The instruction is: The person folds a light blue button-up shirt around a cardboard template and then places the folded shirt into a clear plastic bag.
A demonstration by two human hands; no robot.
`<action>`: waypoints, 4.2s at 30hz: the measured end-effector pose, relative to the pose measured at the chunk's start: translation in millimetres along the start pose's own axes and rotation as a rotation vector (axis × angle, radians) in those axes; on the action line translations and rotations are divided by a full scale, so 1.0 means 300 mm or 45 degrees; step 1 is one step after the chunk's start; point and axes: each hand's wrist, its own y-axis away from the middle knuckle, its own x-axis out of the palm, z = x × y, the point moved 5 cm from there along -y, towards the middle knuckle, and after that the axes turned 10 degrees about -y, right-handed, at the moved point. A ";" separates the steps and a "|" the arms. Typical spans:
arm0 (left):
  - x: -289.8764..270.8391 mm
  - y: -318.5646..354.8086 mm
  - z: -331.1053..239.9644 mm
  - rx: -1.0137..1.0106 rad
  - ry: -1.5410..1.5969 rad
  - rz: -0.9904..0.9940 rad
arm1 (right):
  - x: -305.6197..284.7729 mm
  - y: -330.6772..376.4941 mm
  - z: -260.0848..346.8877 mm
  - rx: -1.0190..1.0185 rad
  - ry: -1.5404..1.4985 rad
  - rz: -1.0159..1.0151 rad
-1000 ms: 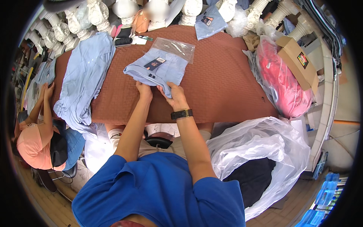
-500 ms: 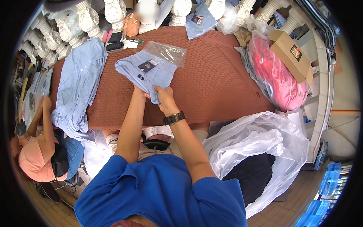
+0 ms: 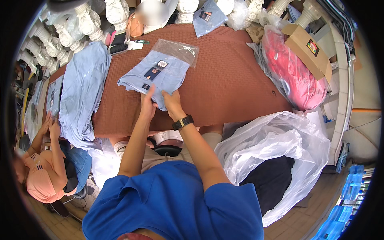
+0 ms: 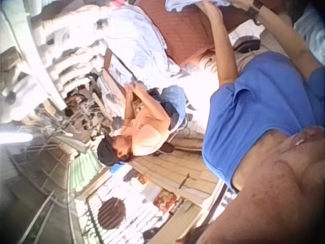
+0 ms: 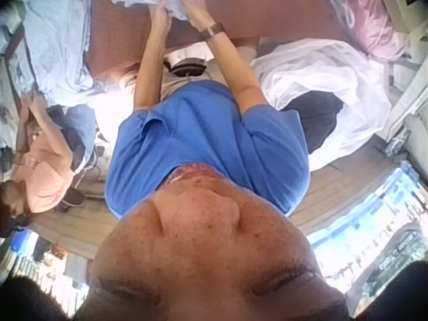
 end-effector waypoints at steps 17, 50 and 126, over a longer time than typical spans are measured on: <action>-0.026 -0.005 0.067 0.043 0.082 -0.127 | 0.162 -0.061 0.312 -1.321 1.896 -0.062; 0.149 0.121 0.028 0.261 -0.260 -0.046 | 0.268 -0.075 0.457 -1.204 1.831 0.319; 0.016 0.220 0.004 -0.156 0.205 -0.107 | -0.084 0.114 0.031 -0.224 -0.143 0.065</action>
